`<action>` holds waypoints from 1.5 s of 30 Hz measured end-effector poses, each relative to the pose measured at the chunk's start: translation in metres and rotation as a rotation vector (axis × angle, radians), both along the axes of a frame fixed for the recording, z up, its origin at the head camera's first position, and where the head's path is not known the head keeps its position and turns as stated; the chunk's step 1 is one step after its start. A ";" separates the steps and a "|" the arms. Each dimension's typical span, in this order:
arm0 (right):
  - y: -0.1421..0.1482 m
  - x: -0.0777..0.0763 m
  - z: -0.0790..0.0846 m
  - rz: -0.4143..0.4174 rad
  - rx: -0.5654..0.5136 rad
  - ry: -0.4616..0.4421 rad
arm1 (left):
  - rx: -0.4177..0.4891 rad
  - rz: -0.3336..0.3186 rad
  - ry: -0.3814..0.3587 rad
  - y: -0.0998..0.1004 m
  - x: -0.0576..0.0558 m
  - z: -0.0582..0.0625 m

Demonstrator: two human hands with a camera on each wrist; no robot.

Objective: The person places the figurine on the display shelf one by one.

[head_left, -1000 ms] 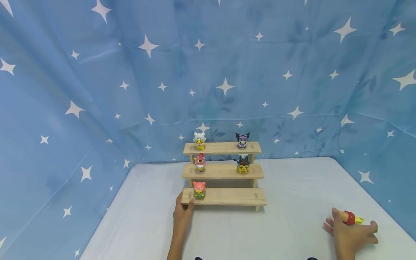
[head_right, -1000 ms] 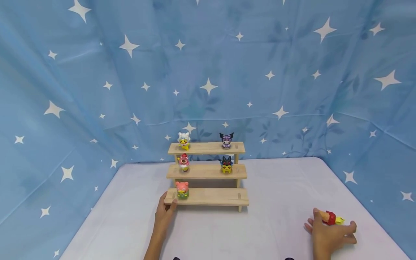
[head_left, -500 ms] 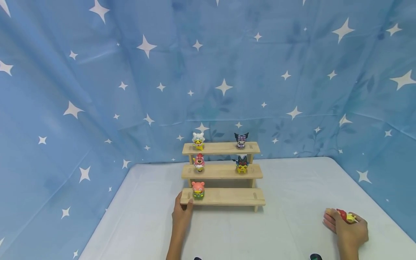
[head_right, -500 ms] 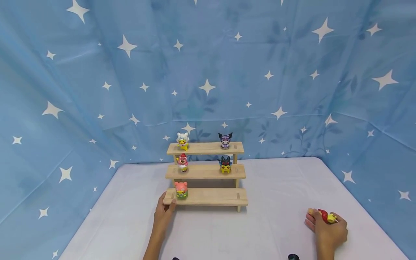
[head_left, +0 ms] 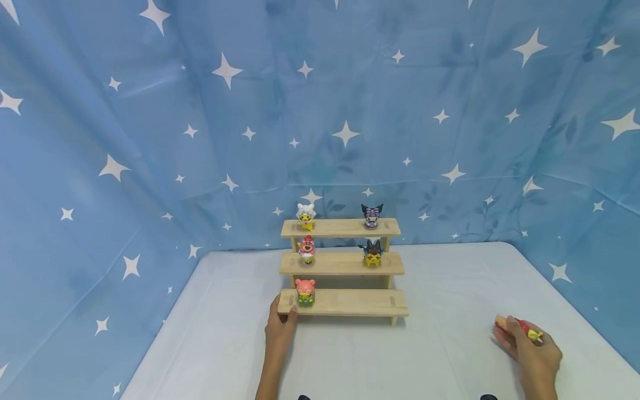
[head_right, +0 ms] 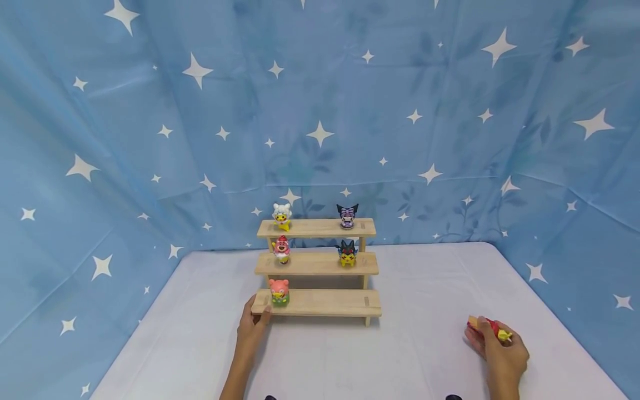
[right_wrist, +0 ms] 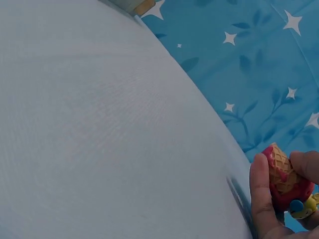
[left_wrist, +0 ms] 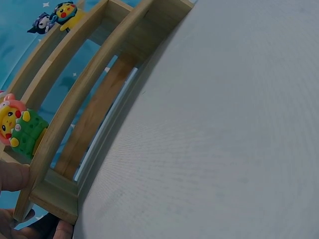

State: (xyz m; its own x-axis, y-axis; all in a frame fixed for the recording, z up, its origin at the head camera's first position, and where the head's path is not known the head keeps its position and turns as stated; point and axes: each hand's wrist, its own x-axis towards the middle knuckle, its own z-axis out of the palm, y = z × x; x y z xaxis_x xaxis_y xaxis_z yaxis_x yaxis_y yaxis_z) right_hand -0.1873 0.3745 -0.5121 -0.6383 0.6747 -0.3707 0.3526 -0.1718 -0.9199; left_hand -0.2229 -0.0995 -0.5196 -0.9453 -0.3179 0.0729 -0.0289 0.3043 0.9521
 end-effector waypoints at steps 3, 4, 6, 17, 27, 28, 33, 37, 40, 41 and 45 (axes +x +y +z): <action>0.001 -0.003 0.000 -0.002 -0.061 0.055 | -0.004 -0.001 -0.004 0.001 0.000 0.001; 0.000 -0.004 0.000 -0.004 -0.074 0.068 | -0.002 -0.002 -0.007 0.001 0.001 0.002; -0.001 -0.004 0.002 -0.003 -0.095 0.097 | 0.002 -0.006 -0.015 0.001 0.001 0.004; -0.025 -0.005 0.014 0.080 -0.117 0.144 | 0.006 -0.015 -0.026 0.001 0.002 0.007; -0.061 -0.015 0.016 0.224 -0.032 0.143 | 0.010 -0.007 -0.034 0.001 0.003 0.008; -0.064 -0.015 0.016 0.234 -0.020 0.142 | 0.011 -0.008 -0.034 0.001 0.003 0.008; -0.076 -0.014 0.012 0.277 -0.071 0.198 | 0.022 -0.020 -0.044 0.001 0.003 0.006; -0.082 -0.012 0.012 0.317 -0.125 0.234 | 0.017 -0.014 -0.048 0.001 0.003 0.005; -0.085 -0.012 0.013 0.377 -0.101 0.211 | 0.008 -0.013 -0.047 0.002 0.002 0.005; -0.085 -0.013 0.014 0.400 -0.098 0.207 | 0.009 -0.012 -0.047 0.002 0.002 0.005; -0.087 -0.014 0.016 0.481 -0.091 0.212 | 0.010 -0.016 -0.041 0.002 0.002 0.006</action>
State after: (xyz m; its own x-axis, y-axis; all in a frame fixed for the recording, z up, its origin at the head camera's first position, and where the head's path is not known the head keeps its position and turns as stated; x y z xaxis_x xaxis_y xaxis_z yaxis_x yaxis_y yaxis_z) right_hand -0.2016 0.2876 -0.4957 -0.9349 0.2587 -0.2430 0.2187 -0.1191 -0.9685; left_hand -0.2213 -0.0975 -0.5133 -0.9524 -0.3032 0.0304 -0.0636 0.2954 0.9533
